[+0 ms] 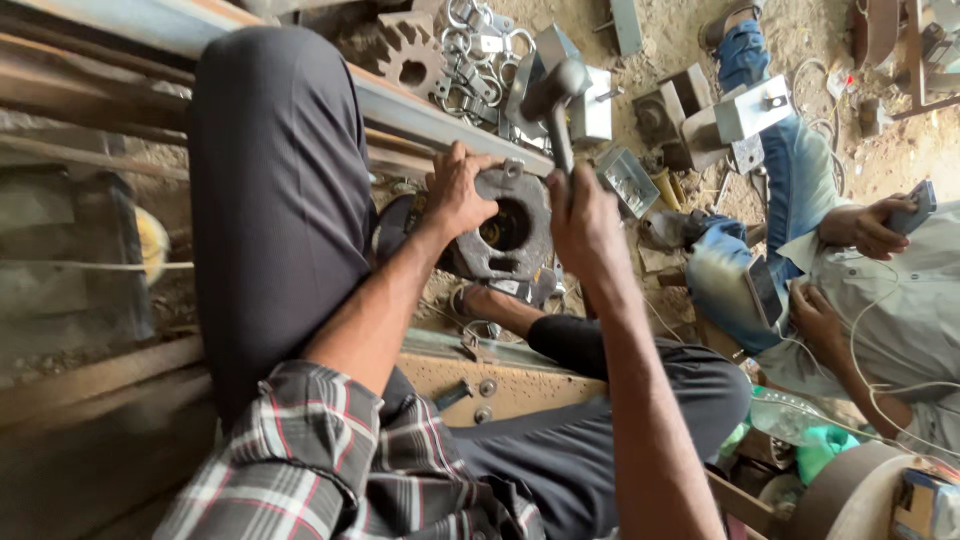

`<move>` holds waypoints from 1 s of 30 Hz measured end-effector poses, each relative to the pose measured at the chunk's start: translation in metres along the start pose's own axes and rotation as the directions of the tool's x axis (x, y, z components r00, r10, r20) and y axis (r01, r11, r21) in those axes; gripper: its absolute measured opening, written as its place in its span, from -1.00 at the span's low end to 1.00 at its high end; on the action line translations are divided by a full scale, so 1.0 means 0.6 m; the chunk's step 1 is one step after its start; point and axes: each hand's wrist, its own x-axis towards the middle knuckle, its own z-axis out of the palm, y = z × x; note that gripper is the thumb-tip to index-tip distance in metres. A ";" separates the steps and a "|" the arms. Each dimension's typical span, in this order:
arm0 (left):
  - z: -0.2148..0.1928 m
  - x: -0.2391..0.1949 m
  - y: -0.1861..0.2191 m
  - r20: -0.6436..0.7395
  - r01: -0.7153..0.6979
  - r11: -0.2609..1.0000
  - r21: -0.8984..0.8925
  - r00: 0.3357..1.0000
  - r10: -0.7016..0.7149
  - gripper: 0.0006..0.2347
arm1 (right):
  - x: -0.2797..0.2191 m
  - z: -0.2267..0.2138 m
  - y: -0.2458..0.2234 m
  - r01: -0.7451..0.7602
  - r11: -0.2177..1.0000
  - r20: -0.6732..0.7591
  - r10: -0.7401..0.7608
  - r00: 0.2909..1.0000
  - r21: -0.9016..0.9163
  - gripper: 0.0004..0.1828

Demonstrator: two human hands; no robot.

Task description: The person uses a hammer and a metal rod to shape metal components inside a hexagonal metal fixture. They position the rod against the component and strike it repeatedly with the hammer.

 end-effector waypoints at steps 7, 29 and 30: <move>-0.013 0.003 -0.001 -0.008 -0.043 0.998 -0.047 0.999 0.042 -0.48 | -0.003 -0.002 0.001 -0.286 0.952 0.183 0.263 0.947 0.112 -0.59; -0.002 0.011 -0.014 -0.057 -0.143 0.988 -0.059 0.988 0.140 -0.46 | -0.023 0.029 0.006 -0.071 0.998 -0.086 0.071 0.994 0.003 -0.51; -0.001 0.013 -0.012 -0.094 -0.194 0.979 -0.057 0.978 0.188 -0.48 | -0.025 0.032 0.003 -0.123 0.992 -0.051 0.122 0.991 -0.016 -0.50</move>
